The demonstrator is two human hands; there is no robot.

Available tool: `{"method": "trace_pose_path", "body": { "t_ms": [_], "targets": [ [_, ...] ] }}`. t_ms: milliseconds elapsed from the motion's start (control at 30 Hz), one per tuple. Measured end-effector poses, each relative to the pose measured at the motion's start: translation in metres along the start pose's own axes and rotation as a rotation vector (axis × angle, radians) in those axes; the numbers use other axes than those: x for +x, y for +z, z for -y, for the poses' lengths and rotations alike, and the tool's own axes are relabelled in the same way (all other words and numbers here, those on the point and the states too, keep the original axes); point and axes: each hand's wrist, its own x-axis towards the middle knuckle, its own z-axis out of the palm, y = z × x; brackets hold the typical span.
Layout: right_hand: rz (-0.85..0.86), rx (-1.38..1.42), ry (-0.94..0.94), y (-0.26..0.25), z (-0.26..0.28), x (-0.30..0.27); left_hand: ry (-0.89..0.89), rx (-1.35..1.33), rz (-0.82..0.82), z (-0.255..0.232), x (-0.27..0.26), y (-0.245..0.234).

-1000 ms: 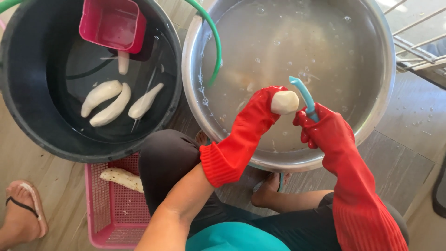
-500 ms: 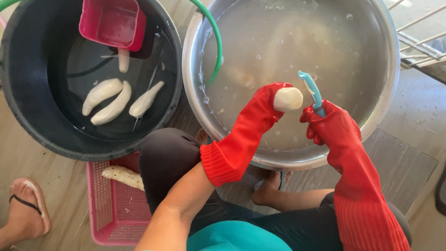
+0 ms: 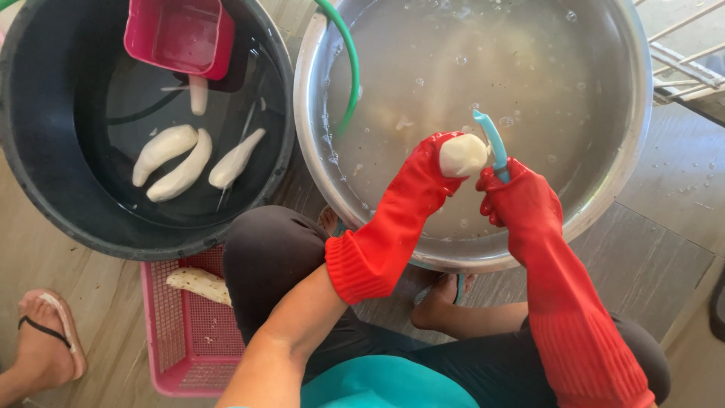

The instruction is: A person wearing red rubber gloves peels daikon radishes using a handheld peeler over a basin of water.

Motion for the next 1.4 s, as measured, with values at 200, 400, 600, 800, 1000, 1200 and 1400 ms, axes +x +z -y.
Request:
{"method": "trace_pose_path", "body": {
  "t_ms": [200,400,600,800,1000,1200,1400],
  "targets": [
    [-0.038,0.119,0.044,-0.009,-0.005,0.01,-0.007,0.01,-0.009,0.0,0.01,0.005],
    [0.115,0.552,-0.152,-0.001,-0.003,0.019,-0.203,0.116,0.056,0.098,0.04,0.045],
    [0.092,0.862,0.114,0.042,-0.024,0.057,-0.439,0.315,0.277,0.053,0.033,0.014],
    [-0.057,0.889,0.142,0.148,-0.193,0.198,-0.526,-0.516,0.065,0.114,0.035,0.033],
    [-0.31,0.69,0.418,0.174,-0.292,0.206,-0.761,0.027,-0.094,0.14,0.029,-0.003],
    [0.121,0.543,0.281,0.182,-0.186,0.128,-0.936,-0.024,-0.105,0.07,0.02,-0.018],
    [0.076,0.498,0.122,0.123,-0.174,0.155,-1.161,-0.032,-0.062,0.058,0.052,-0.01]
  ]
}}
